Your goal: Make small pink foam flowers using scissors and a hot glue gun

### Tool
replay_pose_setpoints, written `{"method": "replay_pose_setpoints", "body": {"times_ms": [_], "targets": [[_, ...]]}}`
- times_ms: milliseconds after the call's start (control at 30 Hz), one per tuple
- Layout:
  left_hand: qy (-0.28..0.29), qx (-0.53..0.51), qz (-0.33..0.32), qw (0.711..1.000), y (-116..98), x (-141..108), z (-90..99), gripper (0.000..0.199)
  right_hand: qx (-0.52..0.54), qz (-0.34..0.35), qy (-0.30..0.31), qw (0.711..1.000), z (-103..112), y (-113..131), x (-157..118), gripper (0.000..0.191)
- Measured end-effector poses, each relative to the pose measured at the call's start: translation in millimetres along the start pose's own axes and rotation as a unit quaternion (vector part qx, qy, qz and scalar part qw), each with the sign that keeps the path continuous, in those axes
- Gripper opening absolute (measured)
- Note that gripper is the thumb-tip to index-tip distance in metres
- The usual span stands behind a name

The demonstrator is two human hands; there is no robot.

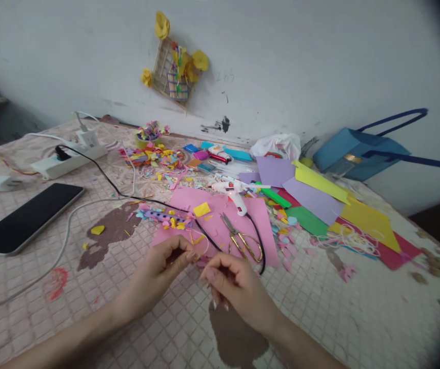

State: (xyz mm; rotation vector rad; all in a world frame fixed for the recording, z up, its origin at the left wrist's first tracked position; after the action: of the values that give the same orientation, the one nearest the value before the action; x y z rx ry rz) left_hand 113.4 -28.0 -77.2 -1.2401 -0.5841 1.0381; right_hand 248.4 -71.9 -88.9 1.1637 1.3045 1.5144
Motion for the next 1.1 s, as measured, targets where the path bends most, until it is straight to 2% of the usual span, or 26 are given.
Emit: {"method": "replay_pose_setpoints", "body": {"times_ms": [67, 133, 367, 500, 667, 800, 1033, 1100], "targets": [[-0.005, 0.0, 0.009, 1.0, 0.5, 0.5, 0.6, 0.018, -0.036, 0.026, -0.044, 0.998, 6.4, 6.6, 1.9, 0.018], [0.001, 0.002, 0.017, 1.0, 0.7, 0.5, -0.8, 0.019, -0.068, 0.047, -0.059, 0.995, 9.1, 12.5, 3.7, 0.011], [0.007, 0.021, 0.023, 0.999, -0.8, -0.9, -3.2, 0.013, -0.204, 0.106, -0.022, 0.973, 8.9, 24.0, 6.4, 0.011], [0.001, 0.043, 0.013, 0.999, -1.4, -0.7, -3.1, 0.013, -0.25, 0.116, 0.003, 0.961, 8.8, 25.2, 6.8, 0.011], [-0.004, 0.061, 0.005, 0.998, -2.2, 0.0, -4.1, 0.013, -0.254, 0.113, 0.013, 0.96, 8.4, 25.6, 7.7, 0.01], [-0.003, 0.052, 0.008, 0.999, -2.4, -1.1, -4.9, 0.014, -0.252, 0.103, -0.003, 0.962, 7.3, 22.5, 8.3, 0.011], [0.003, 0.011, 0.001, 1.0, -2.5, -2.5, -3.0, 0.015, -0.176, 0.052, 0.005, 0.983, 1.1, 5.6, 3.8, 0.009], [-0.001, 0.022, 0.001, 1.0, -2.6, -1.7, -1.7, 0.015, -0.14, 0.033, -0.003, 0.99, 5.0, 4.1, 2.5, 0.016]]}}
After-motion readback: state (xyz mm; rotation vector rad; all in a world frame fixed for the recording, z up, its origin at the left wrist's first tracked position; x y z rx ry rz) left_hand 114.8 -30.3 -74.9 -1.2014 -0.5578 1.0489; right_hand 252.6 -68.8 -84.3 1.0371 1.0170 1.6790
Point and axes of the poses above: each hand's wrist, its own x-axis towards the middle knuckle, its own z-axis out of the back of the hand, y = z × x, the point moved 5 cm from there along x, towards the middle knuckle, and after that the axes turned 14 degrees about z, right-handed, at the moved point
